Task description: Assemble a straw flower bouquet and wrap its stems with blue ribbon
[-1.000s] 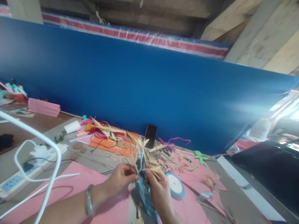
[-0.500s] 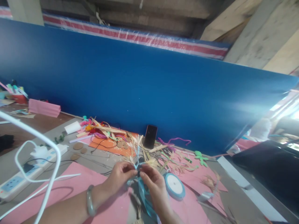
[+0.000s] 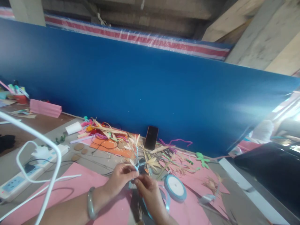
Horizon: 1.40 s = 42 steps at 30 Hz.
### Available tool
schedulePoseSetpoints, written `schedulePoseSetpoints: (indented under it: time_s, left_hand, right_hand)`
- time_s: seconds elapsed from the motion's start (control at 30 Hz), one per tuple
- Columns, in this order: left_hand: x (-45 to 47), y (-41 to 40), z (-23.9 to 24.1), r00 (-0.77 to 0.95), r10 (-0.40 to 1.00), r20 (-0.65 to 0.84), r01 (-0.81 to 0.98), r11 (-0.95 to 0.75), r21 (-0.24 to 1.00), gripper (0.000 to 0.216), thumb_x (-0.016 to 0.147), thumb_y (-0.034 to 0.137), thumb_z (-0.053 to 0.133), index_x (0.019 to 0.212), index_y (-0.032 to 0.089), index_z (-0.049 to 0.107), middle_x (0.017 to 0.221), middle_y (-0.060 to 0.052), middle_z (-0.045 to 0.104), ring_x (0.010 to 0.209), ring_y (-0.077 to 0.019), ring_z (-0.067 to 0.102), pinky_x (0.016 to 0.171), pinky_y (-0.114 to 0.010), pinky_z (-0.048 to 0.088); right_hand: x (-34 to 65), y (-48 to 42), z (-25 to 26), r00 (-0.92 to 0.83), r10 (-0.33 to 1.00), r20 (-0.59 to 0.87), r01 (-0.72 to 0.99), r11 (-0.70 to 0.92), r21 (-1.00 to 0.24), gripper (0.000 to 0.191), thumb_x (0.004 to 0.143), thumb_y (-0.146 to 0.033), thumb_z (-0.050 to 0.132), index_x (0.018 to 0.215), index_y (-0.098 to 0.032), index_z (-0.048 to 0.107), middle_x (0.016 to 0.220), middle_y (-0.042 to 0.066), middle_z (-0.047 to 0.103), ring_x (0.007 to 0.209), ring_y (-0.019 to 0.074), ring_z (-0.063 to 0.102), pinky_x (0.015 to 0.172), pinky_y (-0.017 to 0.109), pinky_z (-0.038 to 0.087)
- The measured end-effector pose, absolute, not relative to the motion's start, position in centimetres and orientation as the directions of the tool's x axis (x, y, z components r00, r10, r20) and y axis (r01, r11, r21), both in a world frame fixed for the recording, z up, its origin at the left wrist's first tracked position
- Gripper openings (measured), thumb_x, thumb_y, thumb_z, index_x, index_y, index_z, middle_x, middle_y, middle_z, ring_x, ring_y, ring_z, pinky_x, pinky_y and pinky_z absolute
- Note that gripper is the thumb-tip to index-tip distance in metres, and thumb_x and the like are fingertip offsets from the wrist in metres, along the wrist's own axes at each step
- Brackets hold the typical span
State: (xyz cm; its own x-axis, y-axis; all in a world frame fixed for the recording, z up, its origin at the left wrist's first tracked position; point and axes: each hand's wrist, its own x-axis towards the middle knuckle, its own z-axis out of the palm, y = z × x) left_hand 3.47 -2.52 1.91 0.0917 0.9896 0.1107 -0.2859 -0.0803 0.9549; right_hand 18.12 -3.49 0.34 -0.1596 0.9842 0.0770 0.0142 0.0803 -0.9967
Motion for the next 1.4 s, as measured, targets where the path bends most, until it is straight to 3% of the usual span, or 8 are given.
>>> schedulePoseSetpoints:
  time_s: [0.1,0.27,0.43,0.8,1.0,1.27,1.4]
  left_hand:
    - [3.6,-2.5,1.5,0.155,0.981,0.121,-0.291,-0.072,0.954,0.025,0.069,0.033,0.077,0.06,0.014,0.064,0.053,0.001,0.056,0.053,-0.0119,0.053,0.053,-0.023,0.041]
    - [3.4,-2.3,1.5,0.144,0.986,0.083,-0.282,-0.04,0.958,0.028,0.07,0.037,0.076,0.063,0.014,0.062,0.053,0.003,0.053,0.049,-0.0096,0.048,0.049,-0.022,0.036]
    - [3.1,-2.3,1.7,0.161,0.986,0.049,-0.291,0.0,0.957,0.043,0.079,0.046,0.066,0.053,0.016,0.051,0.046,0.006,0.043,0.041,-0.0068,0.038,0.042,-0.021,0.026]
    - [3.4,-2.1,1.4,0.133,0.99,-0.035,-0.447,0.091,0.89,0.025,0.073,0.034,0.072,0.066,0.013,0.061,0.05,0.0,0.06,0.045,-0.0094,0.053,0.046,-0.019,0.038]
    - [3.5,-1.9,0.8,0.142,0.99,-0.019,-0.463,0.083,0.882,0.024,0.075,0.033,0.071,0.067,0.014,0.059,0.051,0.0,0.061,0.045,-0.0097,0.053,0.045,-0.019,0.036]
    - [3.0,-2.0,1.2,0.199,0.98,0.007,-0.422,0.08,0.903,0.028,0.07,0.035,0.077,0.069,0.014,0.06,0.047,0.007,0.046,0.042,-0.0062,0.038,0.043,-0.02,0.027]
    - [2.9,-2.0,1.8,0.146,0.989,-0.027,-0.423,0.087,0.902,0.032,0.069,0.04,0.078,0.067,0.015,0.059,0.044,0.009,0.04,0.04,-0.0051,0.03,0.042,-0.02,0.022]
  right_hand:
    - [17.9,-3.7,0.2,-0.143,0.988,0.06,-0.004,0.06,-0.998,0.037,0.072,-0.053,0.074,0.066,-0.017,0.069,0.046,-0.005,0.055,0.037,0.0079,0.042,0.039,0.02,0.033]
    - [18.0,-4.1,0.8,-0.192,0.98,0.058,-0.02,0.055,-0.998,0.035,0.076,-0.05,0.072,0.071,-0.016,0.066,0.049,-0.003,0.059,0.043,0.0114,0.053,0.045,0.022,0.042]
    - [17.9,-4.2,0.6,-0.209,0.977,0.051,-0.076,0.036,-0.996,0.032,0.077,-0.048,0.073,0.076,-0.017,0.067,0.055,-0.002,0.06,0.047,0.0125,0.056,0.05,0.024,0.046]
    - [17.8,-3.9,0.3,-0.275,0.961,0.028,-0.103,0.0,-0.995,0.037,0.078,-0.053,0.07,0.075,-0.016,0.066,0.055,-0.001,0.061,0.045,0.0111,0.054,0.047,0.022,0.045]
    - [17.8,-3.8,0.1,-0.279,0.96,0.019,-0.114,-0.013,-0.993,0.034,0.079,-0.05,0.071,0.076,-0.017,0.065,0.061,0.0,0.064,0.046,0.0113,0.055,0.048,0.023,0.047]
    - [18.1,-3.7,-0.3,-0.368,0.93,0.013,-0.153,-0.047,-0.987,0.034,0.079,-0.048,0.072,0.075,-0.016,0.063,0.053,-0.002,0.062,0.045,0.0108,0.055,0.05,0.023,0.045]
    - [17.9,-3.8,-0.6,-0.418,0.908,-0.014,-0.114,-0.068,-0.991,0.033,0.08,-0.046,0.072,0.073,-0.015,0.061,0.052,-0.002,0.061,0.045,0.0105,0.056,0.049,0.023,0.045]
